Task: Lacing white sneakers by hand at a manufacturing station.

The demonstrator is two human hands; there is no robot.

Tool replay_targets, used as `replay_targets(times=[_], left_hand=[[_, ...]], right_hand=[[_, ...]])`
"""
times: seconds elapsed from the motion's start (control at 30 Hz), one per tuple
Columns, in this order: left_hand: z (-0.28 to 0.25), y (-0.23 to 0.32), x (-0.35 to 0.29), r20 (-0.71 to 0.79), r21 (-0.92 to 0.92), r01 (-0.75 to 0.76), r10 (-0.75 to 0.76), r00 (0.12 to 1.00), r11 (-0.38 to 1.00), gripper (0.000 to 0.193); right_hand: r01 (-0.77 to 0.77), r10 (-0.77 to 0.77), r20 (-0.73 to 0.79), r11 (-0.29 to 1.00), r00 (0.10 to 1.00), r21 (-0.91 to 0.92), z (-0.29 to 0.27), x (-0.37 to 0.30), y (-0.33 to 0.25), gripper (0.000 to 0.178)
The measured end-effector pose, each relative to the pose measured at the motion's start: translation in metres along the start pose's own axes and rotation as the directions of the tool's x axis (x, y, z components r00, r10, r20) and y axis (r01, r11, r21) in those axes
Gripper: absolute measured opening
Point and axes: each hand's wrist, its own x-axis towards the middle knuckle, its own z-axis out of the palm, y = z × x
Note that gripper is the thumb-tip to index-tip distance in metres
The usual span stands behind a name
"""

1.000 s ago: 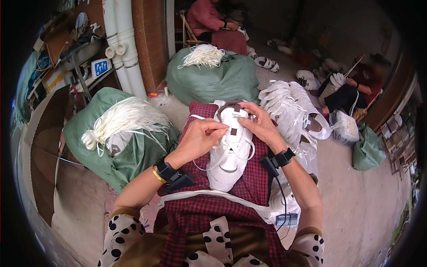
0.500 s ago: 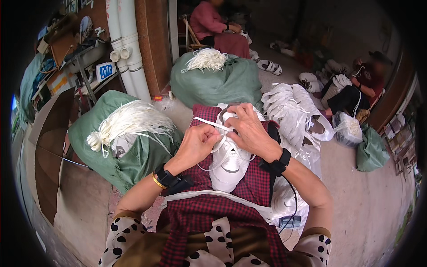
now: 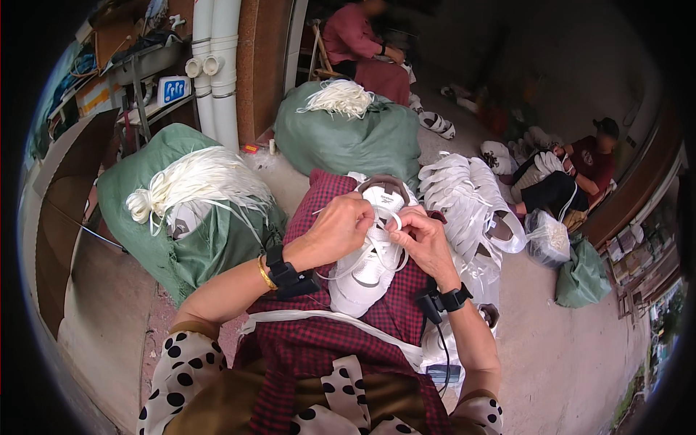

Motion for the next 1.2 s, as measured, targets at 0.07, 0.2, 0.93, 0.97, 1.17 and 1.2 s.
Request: replay_targets(times=[0.07, 0.2, 0.93, 0.97, 1.17, 1.2], left_hand=[[0.001, -0.001, 0.001, 0.009, 0.054, 0.005, -0.005, 1.000, 0.999, 0.006], [-0.001, -0.002, 0.003, 0.021, 0.130, -0.009, 0.006, 1.000, 0.991, 0.004], [0.005, 0.014, 0.009, 0.007, 0.129, 0.027, -0.028, 1.000, 0.991, 0.013], [0.007, 0.013, 0.009, 0.015, 0.132, 0.019, -0.021, 1.000, 0.991, 0.013], [0.013, 0.005, 0.011, 0.047, -0.129, 0.155, -0.150, 0.988, 0.979, 0.015], [0.012, 0.005, 0.010, 0.067, -0.084, 0.118, -0.112, 0.991, 0.989, 0.016]], right_hand=[[0.079, -0.079, -0.025, 0.997, 0.997, 0.003, 0.003, -0.005, 0.005, 0.017], [0.131, -0.131, -0.039, 0.991, 0.991, 0.016, 0.006, -0.007, 0.016, 0.017], [-0.074, 0.066, -0.081, 0.992, 0.995, -0.100, -0.028, 0.042, 0.002, 0.033], [-0.075, 0.073, -0.016, 0.980, 0.997, -0.187, -0.027, 0.047, 0.000, 0.035], [-0.110, 0.124, 0.080, 0.981, 0.989, -0.158, -0.020, 0.058, 0.008, 0.040], [-0.091, 0.103, 0.084, 0.987, 0.991, -0.131, -0.020, 0.058, 0.011, 0.040]])
